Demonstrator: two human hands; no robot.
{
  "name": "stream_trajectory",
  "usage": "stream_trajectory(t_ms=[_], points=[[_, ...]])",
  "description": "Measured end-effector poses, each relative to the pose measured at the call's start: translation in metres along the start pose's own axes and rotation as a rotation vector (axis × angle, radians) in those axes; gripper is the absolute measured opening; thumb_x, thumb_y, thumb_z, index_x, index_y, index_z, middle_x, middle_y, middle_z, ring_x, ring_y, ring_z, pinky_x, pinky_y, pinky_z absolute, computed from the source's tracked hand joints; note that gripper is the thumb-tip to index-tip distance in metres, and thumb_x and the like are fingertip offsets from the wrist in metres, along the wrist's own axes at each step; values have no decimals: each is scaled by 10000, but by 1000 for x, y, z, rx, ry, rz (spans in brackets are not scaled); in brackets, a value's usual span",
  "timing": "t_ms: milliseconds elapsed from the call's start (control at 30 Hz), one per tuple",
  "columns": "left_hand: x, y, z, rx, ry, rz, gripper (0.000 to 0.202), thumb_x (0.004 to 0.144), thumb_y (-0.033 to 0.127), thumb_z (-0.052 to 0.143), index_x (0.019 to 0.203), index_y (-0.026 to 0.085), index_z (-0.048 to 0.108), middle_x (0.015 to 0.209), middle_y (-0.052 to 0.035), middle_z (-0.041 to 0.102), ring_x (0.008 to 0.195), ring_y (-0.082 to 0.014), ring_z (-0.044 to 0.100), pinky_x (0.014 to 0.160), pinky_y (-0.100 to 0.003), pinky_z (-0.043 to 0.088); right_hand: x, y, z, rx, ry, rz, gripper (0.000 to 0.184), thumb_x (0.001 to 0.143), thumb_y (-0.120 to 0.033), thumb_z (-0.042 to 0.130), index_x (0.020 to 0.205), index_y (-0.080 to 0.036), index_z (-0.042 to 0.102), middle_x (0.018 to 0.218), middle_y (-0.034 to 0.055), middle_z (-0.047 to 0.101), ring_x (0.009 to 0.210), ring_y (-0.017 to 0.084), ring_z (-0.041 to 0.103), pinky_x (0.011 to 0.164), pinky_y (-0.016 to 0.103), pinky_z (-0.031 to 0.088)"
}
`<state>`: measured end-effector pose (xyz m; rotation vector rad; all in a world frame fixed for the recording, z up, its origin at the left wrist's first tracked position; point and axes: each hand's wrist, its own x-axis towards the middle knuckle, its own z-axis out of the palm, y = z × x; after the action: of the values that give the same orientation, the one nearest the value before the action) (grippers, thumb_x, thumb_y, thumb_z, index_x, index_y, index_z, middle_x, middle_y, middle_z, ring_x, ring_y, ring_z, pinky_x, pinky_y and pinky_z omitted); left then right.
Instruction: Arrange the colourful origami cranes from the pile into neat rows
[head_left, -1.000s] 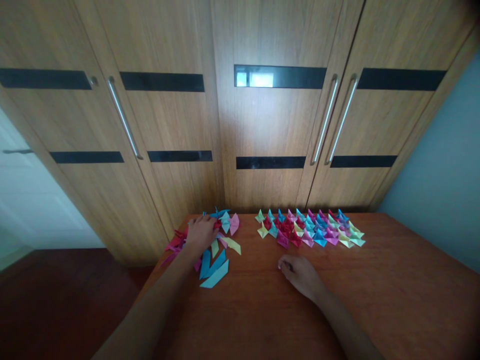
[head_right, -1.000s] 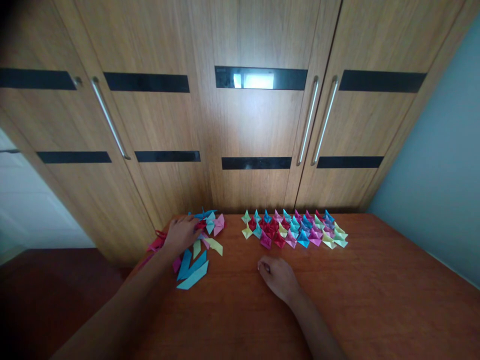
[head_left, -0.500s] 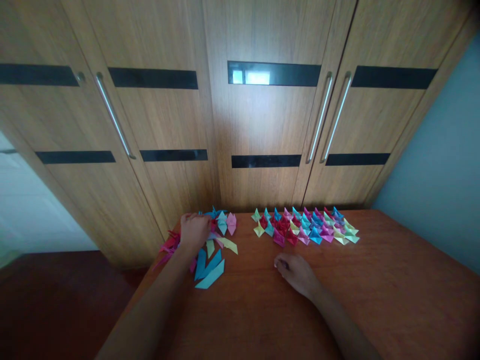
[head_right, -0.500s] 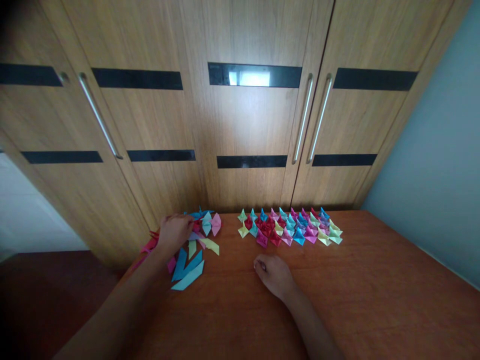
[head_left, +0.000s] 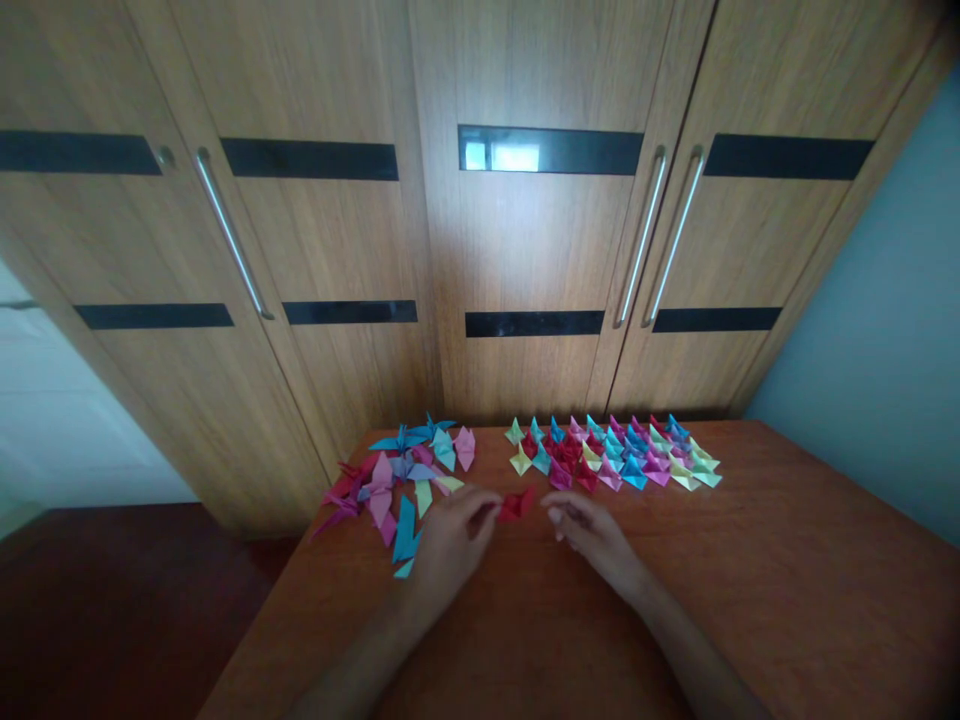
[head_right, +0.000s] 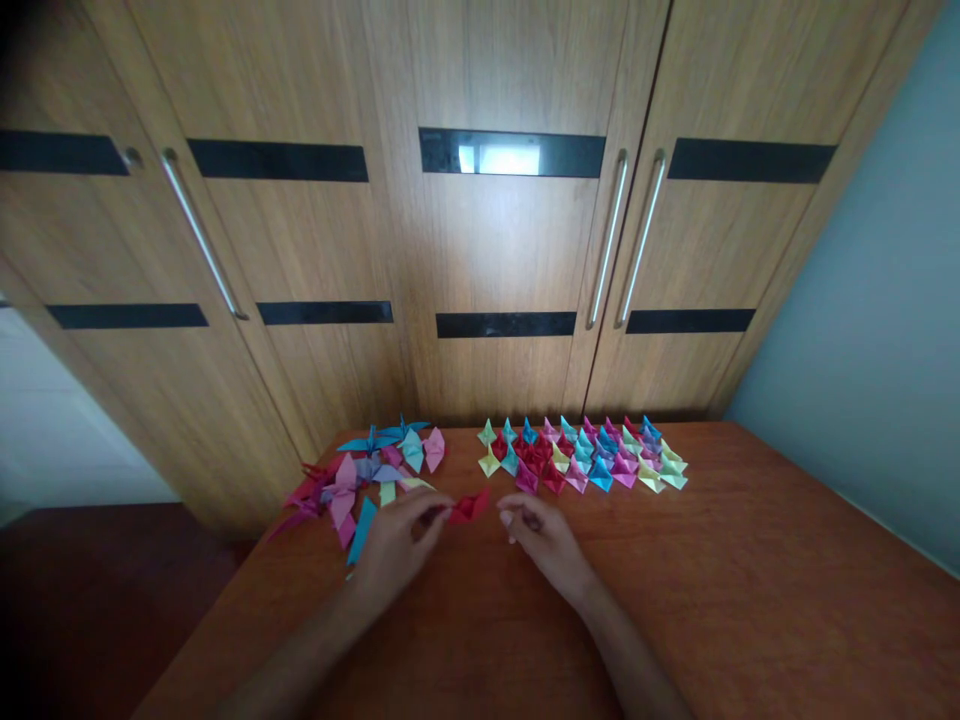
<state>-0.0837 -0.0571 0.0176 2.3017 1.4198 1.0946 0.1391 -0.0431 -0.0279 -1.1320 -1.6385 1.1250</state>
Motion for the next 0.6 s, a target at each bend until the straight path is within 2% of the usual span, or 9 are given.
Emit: stream_trajectory(t_ms=[67, 200, 400, 600], points=[[-10, 10, 17, -92, -53, 1, 175, 842, 173, 480, 887, 221, 643, 872, -25, 672, 806, -151, 608, 744, -261, 476, -1, -3, 1, 50, 3, -1, 372, 804, -527, 521, 980, -209, 601, 663, -18, 535, 593, 124, 495, 536, 231, 379], [-20, 17, 31, -193, -81, -57, 177, 828, 152, 489, 876, 213, 648, 846, -30, 666, 765, -150, 602, 703, -257, 478, 0, -1, 0, 27, -16, -47, 337, 781, -520, 560, 763, -189, 617, 674, -16, 535, 640, 125, 478, 597, 236, 384], [-23, 14, 30, -352, -161, -147, 155, 802, 174, 543, 892, 214, 664, 824, -14, 687, 724, -139, 614, 677, -236, 490, 0, -1, -3, 32, -33, -9, 357, 796, -537, 530, 748, -188, 582, 644, -27, 486, 602, 110, 437, 557, 218, 358], [-21, 14, 26, -344, -221, -141, 171, 815, 244, 554, 927, 216, 680, 858, -25, 710, 761, -155, 631, 726, -257, 502, 1, 3, -5, 74, -96, 53, 391, 791, -570, 520, 816, -187, 596, 599, -39, 470, 518, 86, 397, 475, 203, 311]])
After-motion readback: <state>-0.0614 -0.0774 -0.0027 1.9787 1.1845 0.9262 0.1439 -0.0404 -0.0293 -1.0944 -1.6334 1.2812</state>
